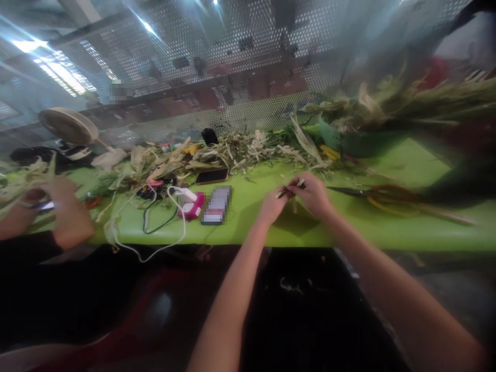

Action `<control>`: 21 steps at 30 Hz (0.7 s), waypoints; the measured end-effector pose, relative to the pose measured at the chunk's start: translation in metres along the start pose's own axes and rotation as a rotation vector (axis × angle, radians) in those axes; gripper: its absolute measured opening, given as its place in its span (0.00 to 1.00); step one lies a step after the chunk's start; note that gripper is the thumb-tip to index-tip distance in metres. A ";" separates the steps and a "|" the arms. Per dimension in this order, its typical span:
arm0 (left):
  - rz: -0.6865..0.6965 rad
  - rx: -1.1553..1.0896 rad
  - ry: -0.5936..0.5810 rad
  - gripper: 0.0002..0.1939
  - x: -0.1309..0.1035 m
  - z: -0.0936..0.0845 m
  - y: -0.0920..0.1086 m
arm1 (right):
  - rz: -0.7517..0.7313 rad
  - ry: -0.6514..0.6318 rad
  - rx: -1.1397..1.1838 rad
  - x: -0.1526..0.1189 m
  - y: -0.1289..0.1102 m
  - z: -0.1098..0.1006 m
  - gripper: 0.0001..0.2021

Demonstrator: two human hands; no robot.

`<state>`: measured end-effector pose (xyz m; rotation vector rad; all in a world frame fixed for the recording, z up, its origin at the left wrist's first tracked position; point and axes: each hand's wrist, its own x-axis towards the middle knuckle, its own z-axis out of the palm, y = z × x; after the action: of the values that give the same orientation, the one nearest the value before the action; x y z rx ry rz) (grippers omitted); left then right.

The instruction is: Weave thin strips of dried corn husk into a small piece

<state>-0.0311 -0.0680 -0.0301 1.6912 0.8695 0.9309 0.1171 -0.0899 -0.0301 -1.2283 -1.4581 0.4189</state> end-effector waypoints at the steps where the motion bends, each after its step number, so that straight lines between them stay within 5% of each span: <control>1: -0.013 0.000 0.020 0.08 0.000 0.001 -0.001 | 0.003 0.004 -0.005 0.001 -0.001 0.000 0.06; 5: -0.100 -0.192 0.084 0.13 -0.001 0.002 -0.003 | 0.184 0.057 0.196 0.006 -0.006 0.000 0.10; 11: -0.132 -0.318 0.143 0.05 -0.002 0.002 0.001 | 0.350 0.038 0.391 0.003 -0.011 -0.004 0.15; 15: -0.113 -0.287 0.146 0.08 -0.002 0.003 0.001 | 0.383 -0.057 0.345 0.000 -0.009 -0.003 0.18; 21: -0.106 -0.229 0.144 0.11 -0.001 0.001 -0.004 | 0.334 -0.019 0.287 0.002 -0.009 -0.002 0.20</control>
<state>-0.0313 -0.0685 -0.0342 1.3829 0.9017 1.0472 0.1153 -0.0921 -0.0211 -1.2344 -1.1598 0.8375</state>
